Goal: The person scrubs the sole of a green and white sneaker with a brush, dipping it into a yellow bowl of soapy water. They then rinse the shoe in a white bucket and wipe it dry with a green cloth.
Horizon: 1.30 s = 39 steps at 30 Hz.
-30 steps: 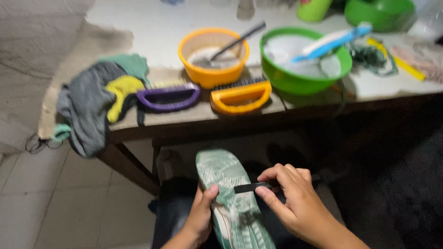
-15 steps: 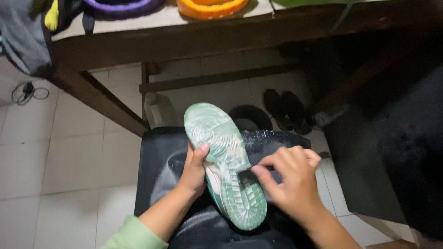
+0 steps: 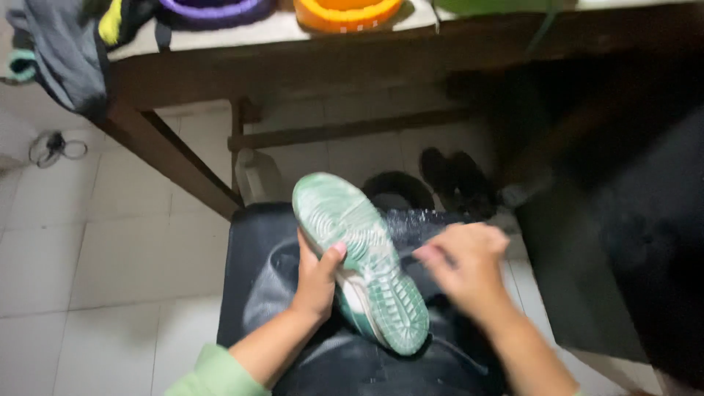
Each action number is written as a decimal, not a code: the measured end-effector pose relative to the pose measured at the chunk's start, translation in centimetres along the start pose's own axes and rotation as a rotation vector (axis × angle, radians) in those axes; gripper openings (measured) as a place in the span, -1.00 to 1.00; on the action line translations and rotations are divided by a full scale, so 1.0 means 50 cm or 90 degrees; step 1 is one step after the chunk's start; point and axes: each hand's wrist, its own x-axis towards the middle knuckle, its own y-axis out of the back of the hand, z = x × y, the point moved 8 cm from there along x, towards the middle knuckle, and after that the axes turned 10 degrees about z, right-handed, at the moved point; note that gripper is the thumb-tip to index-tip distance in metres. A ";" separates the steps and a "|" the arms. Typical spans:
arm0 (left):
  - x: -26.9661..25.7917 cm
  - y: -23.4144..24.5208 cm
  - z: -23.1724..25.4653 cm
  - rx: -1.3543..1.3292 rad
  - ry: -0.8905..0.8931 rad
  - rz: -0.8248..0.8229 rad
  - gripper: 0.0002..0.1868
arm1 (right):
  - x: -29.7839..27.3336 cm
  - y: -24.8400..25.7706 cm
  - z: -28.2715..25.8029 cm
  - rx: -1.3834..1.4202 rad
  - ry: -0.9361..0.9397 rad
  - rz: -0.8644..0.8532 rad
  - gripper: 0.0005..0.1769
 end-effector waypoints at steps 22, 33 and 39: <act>0.058 0.021 -0.068 -0.057 0.122 0.080 -0.36 | 0.028 -0.009 -0.036 -0.023 -0.052 0.021 -0.59; 0.119 -0.013 -0.022 -0.078 0.020 0.078 -0.49 | 0.044 0.017 -0.152 0.067 0.124 0.112 -0.76; 0.211 -0.076 -0.049 -0.159 -0.060 0.047 -0.56 | 0.107 0.046 -0.084 -0.043 0.171 0.196 -0.75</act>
